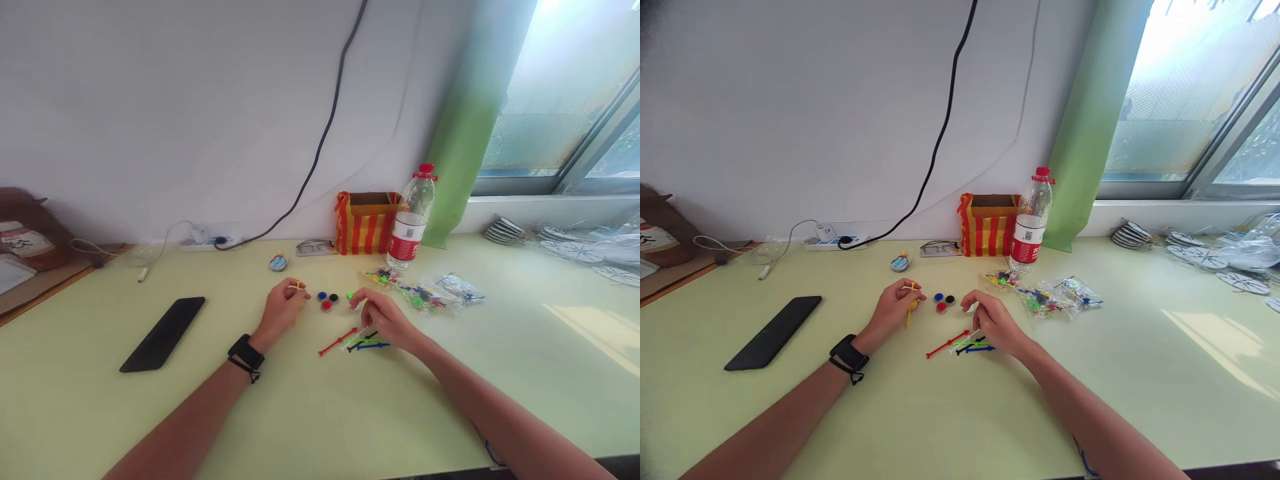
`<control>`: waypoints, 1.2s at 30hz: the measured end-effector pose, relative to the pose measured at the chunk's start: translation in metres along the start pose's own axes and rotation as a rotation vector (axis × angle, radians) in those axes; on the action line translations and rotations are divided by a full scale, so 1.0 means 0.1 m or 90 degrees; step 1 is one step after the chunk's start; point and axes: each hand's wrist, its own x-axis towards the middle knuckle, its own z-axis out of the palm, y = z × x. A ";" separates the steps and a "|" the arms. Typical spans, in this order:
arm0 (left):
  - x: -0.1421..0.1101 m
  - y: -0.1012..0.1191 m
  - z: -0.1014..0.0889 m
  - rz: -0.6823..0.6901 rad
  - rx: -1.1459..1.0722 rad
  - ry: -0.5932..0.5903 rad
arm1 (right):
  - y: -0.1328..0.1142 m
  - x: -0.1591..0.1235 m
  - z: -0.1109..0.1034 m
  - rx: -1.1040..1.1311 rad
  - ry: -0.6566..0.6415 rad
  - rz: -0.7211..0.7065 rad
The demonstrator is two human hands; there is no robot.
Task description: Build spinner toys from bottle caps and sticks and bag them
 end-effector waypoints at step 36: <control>-0.29 0.15 0.16 0.234 0.067 -0.187 | -0.15 0.02 -0.07 0.067 -0.058 0.005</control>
